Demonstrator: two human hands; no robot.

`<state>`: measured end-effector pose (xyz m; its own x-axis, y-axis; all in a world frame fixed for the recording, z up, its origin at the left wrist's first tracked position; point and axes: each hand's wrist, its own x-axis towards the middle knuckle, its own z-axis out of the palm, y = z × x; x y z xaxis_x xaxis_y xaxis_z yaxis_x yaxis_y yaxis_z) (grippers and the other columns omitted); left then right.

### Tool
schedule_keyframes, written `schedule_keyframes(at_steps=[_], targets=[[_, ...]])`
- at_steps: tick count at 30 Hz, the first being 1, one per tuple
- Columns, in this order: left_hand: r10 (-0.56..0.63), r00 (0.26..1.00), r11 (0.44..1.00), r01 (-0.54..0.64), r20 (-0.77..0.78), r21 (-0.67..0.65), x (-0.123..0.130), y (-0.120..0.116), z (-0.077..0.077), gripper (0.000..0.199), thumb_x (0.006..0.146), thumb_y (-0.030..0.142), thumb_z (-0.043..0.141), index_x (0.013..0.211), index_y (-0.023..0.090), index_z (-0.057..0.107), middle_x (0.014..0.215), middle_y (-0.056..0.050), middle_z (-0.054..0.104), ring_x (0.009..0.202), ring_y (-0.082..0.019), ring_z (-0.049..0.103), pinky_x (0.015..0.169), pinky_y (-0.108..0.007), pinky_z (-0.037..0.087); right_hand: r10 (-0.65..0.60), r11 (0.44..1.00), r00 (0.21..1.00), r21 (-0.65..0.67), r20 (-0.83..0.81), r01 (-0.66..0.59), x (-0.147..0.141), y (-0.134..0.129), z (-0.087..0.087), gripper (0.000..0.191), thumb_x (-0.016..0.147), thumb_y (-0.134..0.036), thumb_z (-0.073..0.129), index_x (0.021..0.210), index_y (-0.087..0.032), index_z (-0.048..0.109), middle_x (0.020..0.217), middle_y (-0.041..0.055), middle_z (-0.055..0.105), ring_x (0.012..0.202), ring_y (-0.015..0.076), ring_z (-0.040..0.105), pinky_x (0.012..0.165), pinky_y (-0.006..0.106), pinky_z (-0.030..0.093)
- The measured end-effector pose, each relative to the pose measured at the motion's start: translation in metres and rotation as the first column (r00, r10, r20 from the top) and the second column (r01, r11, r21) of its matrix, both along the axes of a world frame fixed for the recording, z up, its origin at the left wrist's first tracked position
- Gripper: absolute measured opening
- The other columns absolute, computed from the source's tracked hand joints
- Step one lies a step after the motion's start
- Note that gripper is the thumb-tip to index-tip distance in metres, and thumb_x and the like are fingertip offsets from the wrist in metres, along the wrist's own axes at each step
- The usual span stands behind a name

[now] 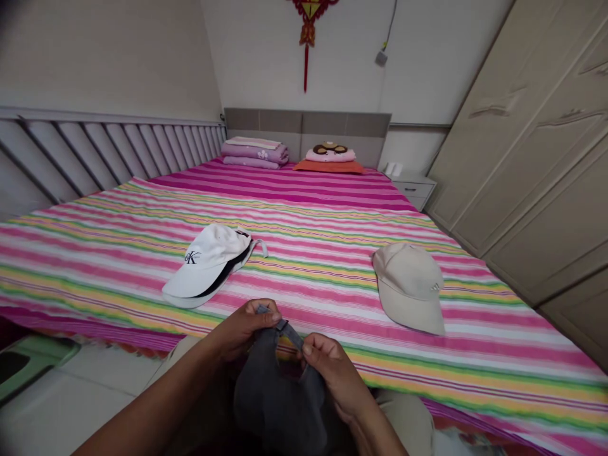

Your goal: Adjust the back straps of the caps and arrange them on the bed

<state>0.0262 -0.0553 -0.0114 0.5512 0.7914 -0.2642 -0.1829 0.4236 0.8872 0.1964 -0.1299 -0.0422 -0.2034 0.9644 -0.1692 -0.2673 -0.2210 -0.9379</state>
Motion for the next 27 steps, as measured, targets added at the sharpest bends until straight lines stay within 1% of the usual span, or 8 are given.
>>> schedule_keyframes(at_steps=[3, 6, 11, 13, 15, 18, 23, 27], targets=[[0.020, 0.998, 0.999, -0.018, -0.057, 0.031, 0.002, -0.001, -0.001, 0.024, 0.058, 0.028, 0.071, 0.059, 0.014, 0.052, 0.046, 0.004, 0.049, 0.037, -0.004, 0.036, 0.039, -0.018, 0.024, -0.026, 1.000, 1.000, -0.013, 0.012, 0.026, 0.000, 0.001, 0.008, 0.031, 0.070, -0.043, 0.061, 0.062, -0.017, 0.048, 0.054, -0.0036, 0.044, 0.049, 0.0084, 0.036, 0.047, 0.021, 0.028], [0.045, 0.997, 0.997, -0.041, -0.062, 0.071, 0.003, -0.003, -0.003, 0.021, 0.058, 0.024, 0.070, 0.059, 0.013, 0.052, 0.047, 0.004, 0.049, 0.039, -0.003, 0.035, 0.041, -0.018, 0.025, -0.071, 0.997, 0.993, 0.019, 0.090, 0.070, -0.001, 0.004, 0.016, 0.027, 0.072, -0.040, 0.059, 0.065, -0.017, 0.047, 0.054, -0.0039, 0.047, 0.047, 0.0077, 0.036, 0.045, 0.020, 0.027], [0.020, 0.998, 0.995, -0.014, -0.056, 0.102, 0.008, -0.013, -0.002, 0.020, 0.054, 0.021, 0.071, 0.056, 0.012, 0.053, 0.050, 0.003, 0.053, 0.043, -0.005, 0.041, 0.045, -0.019, 0.030, -0.102, 0.980, 0.961, 0.192, 0.257, 0.053, -0.007, 0.007, 0.025, 0.027, 0.071, -0.033, 0.059, 0.093, -0.020, 0.050, 0.057, -0.0077, 0.039, 0.046, 0.0075, 0.035, 0.043, 0.020, 0.029], [0.024, 0.999, 0.994, -0.020, -0.042, 0.109, 0.010, -0.016, -0.001, 0.021, 0.053, 0.022, 0.071, 0.056, 0.012, 0.053, 0.052, 0.002, 0.055, 0.045, -0.006, 0.043, 0.047, -0.020, 0.032, -0.141, 0.953, 0.904, 0.303, 0.404, 0.013, -0.009, 0.007, 0.028, 0.028, 0.072, -0.025, 0.057, 0.099, -0.021, 0.052, 0.060, -0.0067, 0.042, 0.050, 0.0087, 0.040, 0.046, 0.020, 0.032], [0.038, 0.999, 0.992, -0.034, -0.036, 0.118, 0.012, -0.017, 0.000, 0.023, 0.053, 0.024, 0.071, 0.055, 0.013, 0.052, 0.051, 0.002, 0.054, 0.045, -0.006, 0.042, 0.047, -0.020, 0.031, -0.199, 0.913, 0.813, 0.405, 0.548, -0.050, -0.011, 0.006, 0.032, 0.027, 0.072, -0.019, 0.056, 0.099, -0.022, 0.055, 0.068, -0.0031, 0.053, 0.061, 0.0123, 0.050, 0.055, 0.024, 0.039], [0.054, 0.995, 0.986, -0.040, -0.081, 0.160, 0.012, -0.017, 0.003, 0.024, 0.053, 0.026, 0.071, 0.054, 0.013, 0.050, 0.047, 0.004, 0.049, 0.043, -0.005, 0.038, 0.045, -0.020, 0.028, -0.294, 0.851, 0.696, 0.511, 0.655, -0.122, -0.012, 0.005, 0.035, 0.024, 0.071, -0.017, 0.057, 0.094, -0.022, 0.059, 0.087, 0.0030, 0.064, 0.080, 0.0188, 0.057, 0.071, 0.030, 0.043], [0.037, 0.995, 0.986, -0.021, -0.095, 0.165, 0.011, -0.019, 0.003, 0.023, 0.056, 0.027, 0.068, 0.055, 0.014, 0.049, 0.045, 0.005, 0.045, 0.042, -0.005, 0.033, 0.043, -0.019, 0.024, -0.394, 0.784, 0.638, 0.604, 0.662, -0.142, -0.013, 0.003, 0.034, 0.020, 0.073, -0.017, 0.056, 0.092, -0.021, 0.060, 0.086, 0.0037, 0.067, 0.078, 0.0176, 0.061, 0.068, 0.027, 0.046], [0.029, 0.998, 0.991, -0.021, -0.063, 0.131, 0.012, -0.020, 0.000, 0.022, 0.056, 0.027, 0.067, 0.056, 0.014, 0.050, 0.046, 0.005, 0.046, 0.041, -0.005, 0.033, 0.043, -0.020, 0.024, -0.411, 0.776, 0.633, 0.616, 0.656, -0.136, -0.013, 0.001, 0.034, 0.017, 0.075, -0.018, 0.054, 0.091, -0.021, 0.059, 0.084, 0.0030, 0.067, 0.075, 0.0162, 0.061, 0.066, 0.025, 0.045]])
